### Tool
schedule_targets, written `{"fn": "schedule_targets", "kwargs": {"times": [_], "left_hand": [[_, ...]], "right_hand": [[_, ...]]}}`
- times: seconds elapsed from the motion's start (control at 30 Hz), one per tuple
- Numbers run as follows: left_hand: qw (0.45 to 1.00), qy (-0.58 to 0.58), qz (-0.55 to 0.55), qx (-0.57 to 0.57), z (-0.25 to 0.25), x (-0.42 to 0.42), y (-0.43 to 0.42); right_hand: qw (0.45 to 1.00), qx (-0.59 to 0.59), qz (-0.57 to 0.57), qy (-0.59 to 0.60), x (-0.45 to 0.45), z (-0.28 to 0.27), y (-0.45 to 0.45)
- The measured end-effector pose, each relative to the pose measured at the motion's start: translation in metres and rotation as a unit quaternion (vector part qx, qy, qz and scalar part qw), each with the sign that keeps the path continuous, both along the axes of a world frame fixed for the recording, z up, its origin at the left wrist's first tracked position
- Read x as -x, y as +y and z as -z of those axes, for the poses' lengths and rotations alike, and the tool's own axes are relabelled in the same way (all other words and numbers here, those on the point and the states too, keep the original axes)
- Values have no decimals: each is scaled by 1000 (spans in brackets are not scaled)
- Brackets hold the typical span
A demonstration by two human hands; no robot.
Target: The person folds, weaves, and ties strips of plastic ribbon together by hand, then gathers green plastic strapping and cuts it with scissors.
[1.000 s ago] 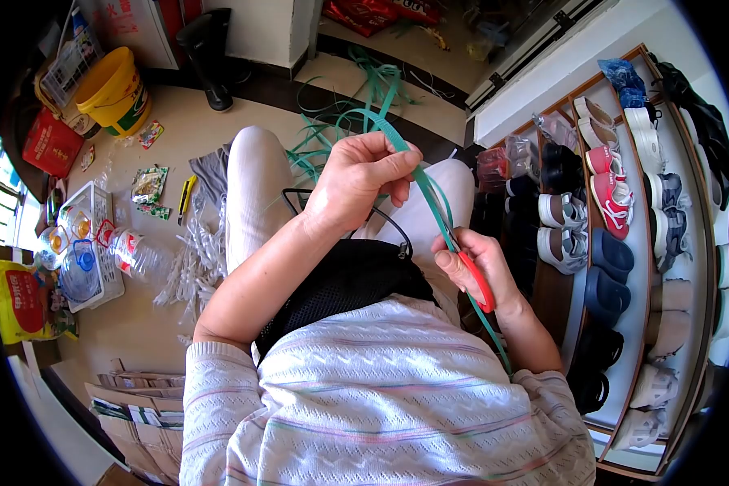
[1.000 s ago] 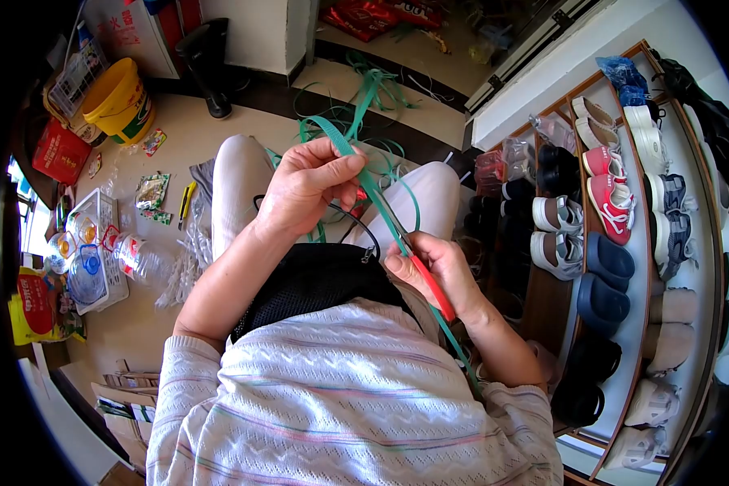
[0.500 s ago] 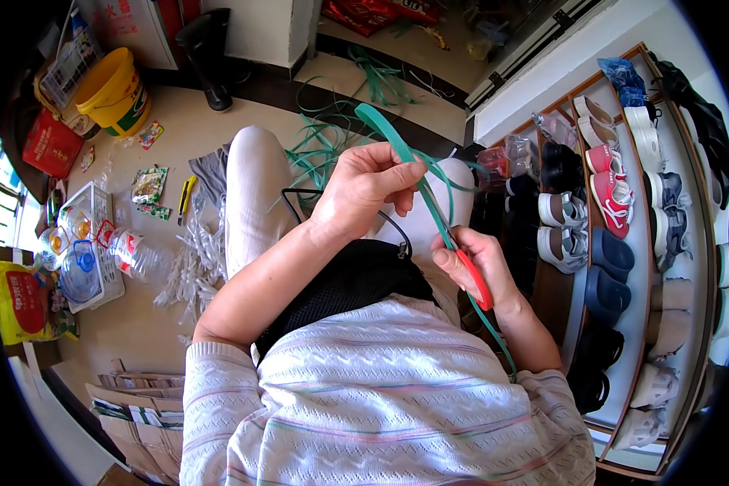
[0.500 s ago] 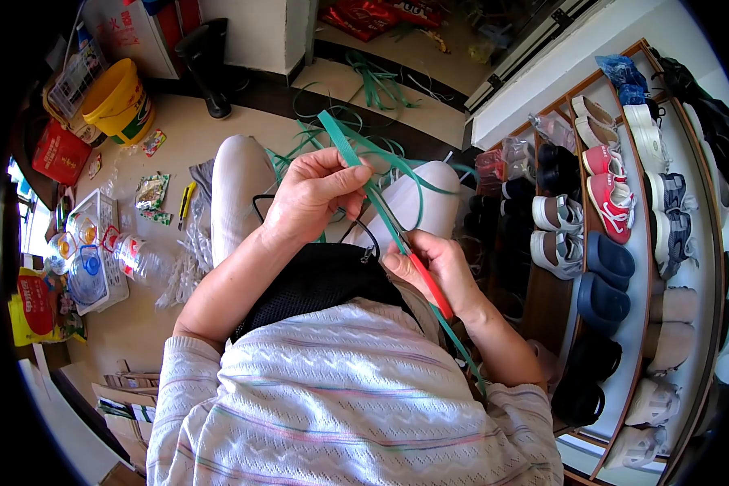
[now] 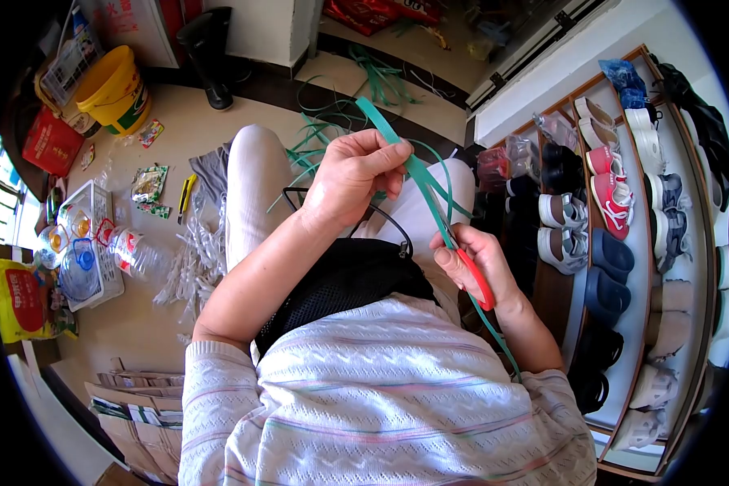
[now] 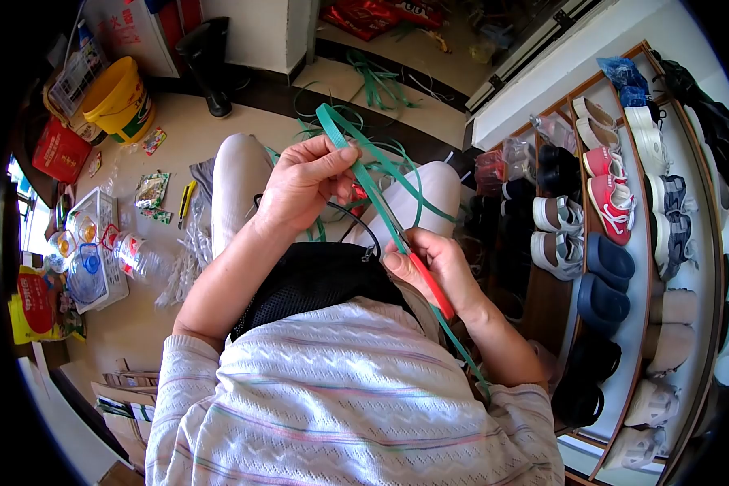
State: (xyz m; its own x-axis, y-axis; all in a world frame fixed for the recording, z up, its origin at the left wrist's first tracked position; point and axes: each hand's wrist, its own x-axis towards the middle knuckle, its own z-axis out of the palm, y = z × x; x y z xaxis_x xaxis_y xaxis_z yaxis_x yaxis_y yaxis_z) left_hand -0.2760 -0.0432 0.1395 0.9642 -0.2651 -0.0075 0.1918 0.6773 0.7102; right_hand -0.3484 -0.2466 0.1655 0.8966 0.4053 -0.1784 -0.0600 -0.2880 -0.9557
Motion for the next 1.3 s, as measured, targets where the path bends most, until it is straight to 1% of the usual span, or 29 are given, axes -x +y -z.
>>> {"fn": "schedule_targets", "kwargs": {"times": [0.23,0.33,0.5,0.63,0.8,0.83,1.0,1.1,1.13,1.23,1.3], "left_hand": [[1000,-13,-3,7,-6,2,0],[1000,-20,-1,7,-5,2,0],[999,-33,0,-1,0,2,-1],[998,-36,9,-46,-1,10,-6],[999,-49,12,-21,4,9,-9],[999,-47,12,-19,5,9,-10],[999,-40,14,-34,8,9,-9],[999,12,40,20,1,6,-6],[998,33,32,50,0,1,-3],[999,37,12,36,1,-9,3],[1000,12,12,11,-1,-5,2]], "right_hand": [[999,-18,8,44,0,-3,1],[999,8,14,39,2,-3,0],[1000,8,2,11,1,1,-2],[1000,-2,1,2,-2,-2,2],[999,-15,11,39,0,-3,3],[998,-20,15,50,1,-3,4],[999,-3,20,28,3,3,2],[1000,-4,13,19,3,5,1],[1000,-5,9,14,2,6,0],[1000,11,6,6,2,7,-3],[1000,0,-1,18,1,4,-2]]}}
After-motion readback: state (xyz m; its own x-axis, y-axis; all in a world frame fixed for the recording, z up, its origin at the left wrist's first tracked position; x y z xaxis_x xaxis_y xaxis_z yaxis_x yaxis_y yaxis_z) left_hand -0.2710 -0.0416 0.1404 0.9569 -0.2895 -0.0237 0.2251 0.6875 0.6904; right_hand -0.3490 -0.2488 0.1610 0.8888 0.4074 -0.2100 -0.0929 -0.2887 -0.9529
